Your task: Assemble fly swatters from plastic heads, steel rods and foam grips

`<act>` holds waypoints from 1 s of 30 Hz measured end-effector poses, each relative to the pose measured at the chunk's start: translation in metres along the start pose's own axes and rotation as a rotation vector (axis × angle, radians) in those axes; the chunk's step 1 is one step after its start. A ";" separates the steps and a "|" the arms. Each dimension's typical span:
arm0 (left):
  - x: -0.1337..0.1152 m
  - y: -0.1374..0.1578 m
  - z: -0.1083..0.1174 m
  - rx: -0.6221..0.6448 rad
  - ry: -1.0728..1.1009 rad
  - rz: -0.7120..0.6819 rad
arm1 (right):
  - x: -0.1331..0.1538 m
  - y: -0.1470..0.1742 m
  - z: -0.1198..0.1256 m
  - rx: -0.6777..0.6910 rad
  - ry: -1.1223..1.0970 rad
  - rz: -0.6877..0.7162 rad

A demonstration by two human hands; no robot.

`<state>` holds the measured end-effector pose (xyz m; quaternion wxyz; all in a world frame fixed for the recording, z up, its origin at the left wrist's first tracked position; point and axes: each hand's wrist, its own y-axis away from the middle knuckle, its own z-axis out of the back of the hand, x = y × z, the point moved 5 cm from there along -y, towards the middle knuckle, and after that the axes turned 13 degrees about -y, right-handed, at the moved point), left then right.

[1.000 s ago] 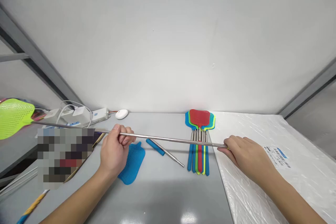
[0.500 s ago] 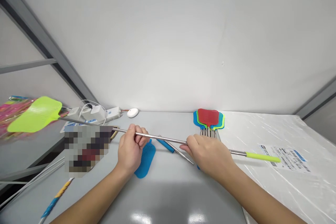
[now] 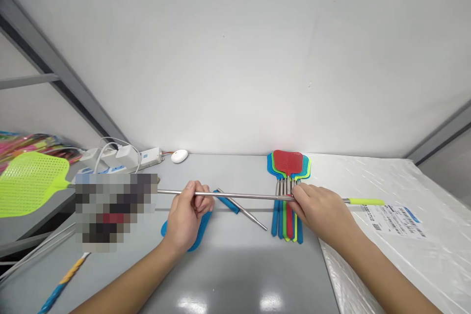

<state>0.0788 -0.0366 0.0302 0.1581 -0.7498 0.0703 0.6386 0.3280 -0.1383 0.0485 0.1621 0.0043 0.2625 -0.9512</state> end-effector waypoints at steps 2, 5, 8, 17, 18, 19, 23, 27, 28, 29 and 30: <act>-0.002 -0.001 0.001 -0.027 0.036 0.006 | 0.004 -0.006 0.008 -0.045 0.020 -0.019; -0.003 -0.003 0.005 -0.056 0.073 0.022 | 0.022 -0.023 0.020 -0.123 0.028 -0.005; 0.001 -0.001 0.003 -0.035 0.029 0.027 | 0.049 -0.043 0.021 -0.132 -0.016 0.038; 0.015 0.018 -0.024 0.255 -0.140 0.098 | 0.089 -0.066 -0.009 0.030 -0.116 0.130; 0.015 0.014 -0.019 0.200 -0.112 0.104 | 0.083 -0.064 -0.009 0.014 -0.108 0.119; 0.016 0.010 -0.013 0.139 -0.080 0.108 | 0.076 -0.062 -0.008 -0.009 -0.095 0.107; 0.014 -0.003 0.009 -0.065 -0.044 0.094 | 0.044 -0.055 -0.003 -0.053 -0.071 0.114; 0.010 -0.007 0.015 -0.130 -0.066 0.074 | 0.019 -0.051 -0.001 -0.051 -0.078 0.092; 0.009 -0.008 0.016 -0.137 -0.059 0.070 | 0.016 -0.051 -0.001 -0.048 -0.079 0.080; 0.008 -0.009 0.017 -0.147 -0.053 0.064 | 0.013 -0.050 -0.001 -0.046 -0.079 0.069; 0.007 -0.010 0.019 -0.161 -0.044 0.056 | 0.010 -0.049 -0.002 -0.044 -0.078 0.060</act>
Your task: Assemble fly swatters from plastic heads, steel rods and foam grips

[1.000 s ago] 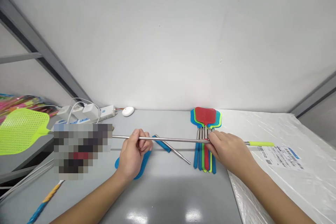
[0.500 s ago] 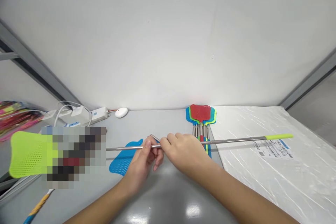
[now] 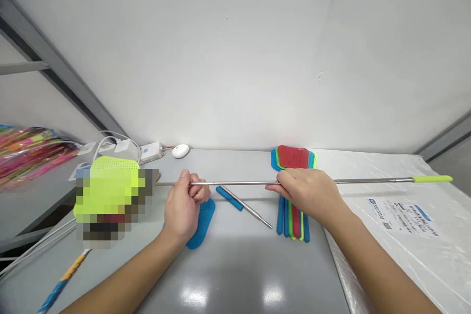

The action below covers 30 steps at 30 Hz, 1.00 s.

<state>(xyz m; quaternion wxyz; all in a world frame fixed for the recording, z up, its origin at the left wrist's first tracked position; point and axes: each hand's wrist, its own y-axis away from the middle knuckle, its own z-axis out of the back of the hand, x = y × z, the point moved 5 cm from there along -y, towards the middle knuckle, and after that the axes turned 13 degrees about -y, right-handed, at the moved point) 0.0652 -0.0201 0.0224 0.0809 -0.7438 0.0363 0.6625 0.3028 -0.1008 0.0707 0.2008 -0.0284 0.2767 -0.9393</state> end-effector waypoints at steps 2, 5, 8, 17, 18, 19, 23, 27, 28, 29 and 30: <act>-0.002 -0.003 0.004 -0.025 0.027 -0.011 | -0.003 0.001 -0.001 -0.003 0.000 -0.001; -0.003 -0.008 0.009 -0.054 0.073 -0.003 | -0.006 0.001 -0.002 -0.007 -0.016 0.002; -0.006 -0.013 0.017 -0.158 0.125 -0.020 | -0.011 0.002 -0.003 -0.018 -0.038 -0.025; -0.005 -0.015 0.019 -0.227 0.112 -0.031 | 0.005 0.002 -0.010 -0.021 -0.032 -0.027; -0.003 -0.012 0.016 -0.186 0.080 -0.029 | 0.011 0.000 -0.010 -0.032 -0.028 -0.018; 0.000 -0.009 0.011 -0.129 0.037 -0.025 | 0.018 -0.002 -0.009 -0.043 -0.027 -0.008; 0.015 0.008 -0.013 0.176 -0.159 0.024 | 0.039 -0.010 -0.011 -0.050 -0.055 -0.004; 0.020 0.007 -0.015 0.154 -0.100 0.091 | 0.031 -0.009 -0.015 -0.004 -0.095 -0.075; 0.018 0.004 -0.010 0.083 -0.064 0.091 | 0.024 -0.007 -0.016 0.007 -0.095 -0.102; 0.014 -0.001 -0.005 0.009 -0.033 0.085 | 0.017 -0.005 -0.016 0.016 -0.092 -0.129; 0.010 -0.005 0.000 -0.057 -0.006 0.076 | 0.010 -0.003 -0.015 0.022 -0.089 -0.153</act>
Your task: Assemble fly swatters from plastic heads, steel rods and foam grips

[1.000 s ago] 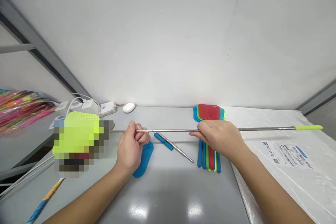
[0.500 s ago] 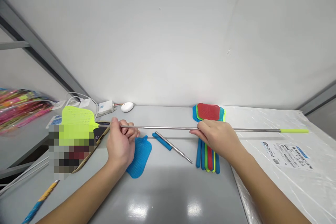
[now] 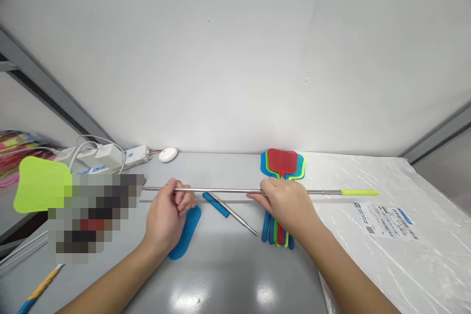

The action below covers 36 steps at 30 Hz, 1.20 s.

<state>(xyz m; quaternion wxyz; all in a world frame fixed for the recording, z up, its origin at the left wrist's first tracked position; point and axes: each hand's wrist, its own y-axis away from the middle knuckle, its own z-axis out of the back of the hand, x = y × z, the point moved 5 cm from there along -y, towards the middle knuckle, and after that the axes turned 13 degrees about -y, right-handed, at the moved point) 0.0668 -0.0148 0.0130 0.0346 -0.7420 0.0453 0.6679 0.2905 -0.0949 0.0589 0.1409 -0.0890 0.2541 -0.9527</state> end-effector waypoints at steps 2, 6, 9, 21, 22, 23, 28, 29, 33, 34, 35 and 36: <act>-0.010 -0.007 0.007 -0.072 0.041 -0.019 | -0.013 0.002 0.003 0.015 -0.004 -0.037; -0.026 -0.015 0.015 -0.131 0.124 -0.094 | -0.033 0.002 0.010 0.007 -0.009 -0.130; -0.030 -0.017 0.020 -0.203 0.136 -0.162 | -0.047 0.003 0.015 -0.048 0.017 -0.200; -0.032 -0.016 0.028 -0.248 0.144 -0.217 | -0.079 0.012 0.028 -0.188 0.068 -0.277; -0.032 -0.015 0.028 -0.241 0.150 -0.214 | -0.078 0.012 0.029 -0.194 0.064 -0.267; -0.032 -0.014 0.027 -0.232 0.157 -0.208 | -0.076 0.012 0.029 -0.198 0.063 -0.257; -0.028 -0.008 0.020 -0.125 0.118 -0.178 | -0.051 0.008 0.021 -0.195 0.080 -0.204; -0.027 -0.007 0.017 -0.091 0.075 -0.172 | -0.044 0.007 0.018 -0.189 0.079 -0.188; -0.024 -0.003 0.011 -0.045 -0.044 -0.160 | -0.028 0.006 0.009 -0.178 0.077 -0.148; -0.023 -0.003 0.011 -0.061 -0.042 -0.161 | -0.029 0.006 0.009 -0.184 0.082 -0.148; -0.022 -0.004 0.011 -0.076 -0.037 -0.157 | -0.032 0.007 0.009 -0.195 0.090 -0.153; -0.021 -0.004 0.011 -0.086 -0.030 -0.148 | -0.036 0.007 0.009 -0.207 0.101 -0.161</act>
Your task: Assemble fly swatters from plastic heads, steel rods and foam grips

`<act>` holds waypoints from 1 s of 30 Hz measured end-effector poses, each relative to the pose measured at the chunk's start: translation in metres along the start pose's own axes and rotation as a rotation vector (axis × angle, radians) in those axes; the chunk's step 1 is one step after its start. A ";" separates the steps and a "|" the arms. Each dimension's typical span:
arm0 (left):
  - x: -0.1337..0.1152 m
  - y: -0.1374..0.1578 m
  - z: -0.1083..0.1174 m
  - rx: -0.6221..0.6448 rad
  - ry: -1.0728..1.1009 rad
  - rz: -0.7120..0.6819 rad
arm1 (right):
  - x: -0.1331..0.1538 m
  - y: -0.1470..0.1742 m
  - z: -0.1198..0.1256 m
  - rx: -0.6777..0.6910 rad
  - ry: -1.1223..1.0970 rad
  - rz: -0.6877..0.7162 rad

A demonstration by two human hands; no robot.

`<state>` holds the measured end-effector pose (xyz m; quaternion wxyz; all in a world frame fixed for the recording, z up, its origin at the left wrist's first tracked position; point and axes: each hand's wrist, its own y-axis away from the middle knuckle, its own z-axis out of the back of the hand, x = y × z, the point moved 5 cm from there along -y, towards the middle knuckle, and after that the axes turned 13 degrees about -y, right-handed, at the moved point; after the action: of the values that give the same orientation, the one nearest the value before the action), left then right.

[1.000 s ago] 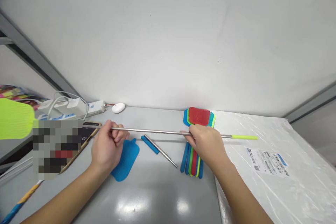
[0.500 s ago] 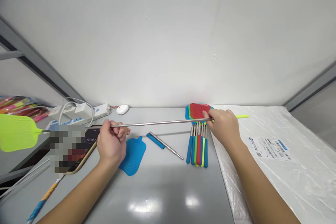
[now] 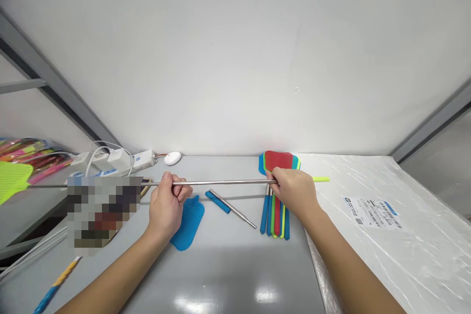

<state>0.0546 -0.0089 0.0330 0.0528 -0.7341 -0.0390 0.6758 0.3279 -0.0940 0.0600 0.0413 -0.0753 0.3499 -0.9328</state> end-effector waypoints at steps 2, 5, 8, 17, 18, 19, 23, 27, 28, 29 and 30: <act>0.002 -0.001 0.000 0.005 -0.002 0.025 | -0.009 -0.001 0.000 -0.022 0.019 -0.015; 0.000 -0.002 -0.001 0.073 -0.049 -0.019 | -0.017 -0.001 -0.002 -0.013 0.019 -0.013; -0.004 -0.002 0.000 0.109 -0.016 -0.091 | -0.012 0.001 -0.006 0.038 -0.016 0.021; 0.009 0.003 -0.009 0.122 0.083 0.046 | 0.004 0.007 0.001 -0.062 0.008 0.012; 0.010 0.004 -0.011 0.145 0.086 0.056 | 0.003 0.007 0.001 -0.077 0.047 -0.007; 0.011 0.004 -0.012 0.167 0.090 0.060 | 0.003 0.008 0.002 -0.082 0.082 -0.020; 0.010 0.004 -0.014 0.195 0.114 0.053 | 0.014 0.009 0.001 -0.056 0.181 -0.051; 0.016 0.016 -0.024 0.316 0.063 0.075 | 0.040 0.009 -0.003 0.011 0.134 -0.005; 0.017 0.021 -0.028 0.366 0.041 0.077 | 0.047 0.010 -0.004 0.031 0.105 0.017; 0.019 0.026 -0.032 0.405 0.015 0.074 | 0.053 0.011 -0.005 0.046 0.081 0.034; 0.020 0.031 -0.035 0.427 -0.013 0.064 | 0.058 0.012 -0.006 0.051 0.064 0.044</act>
<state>0.0905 -0.0377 0.0118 0.1855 -0.7027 0.1282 0.6748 0.2701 -0.1070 0.0540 0.0525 -0.0366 0.3286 -0.9423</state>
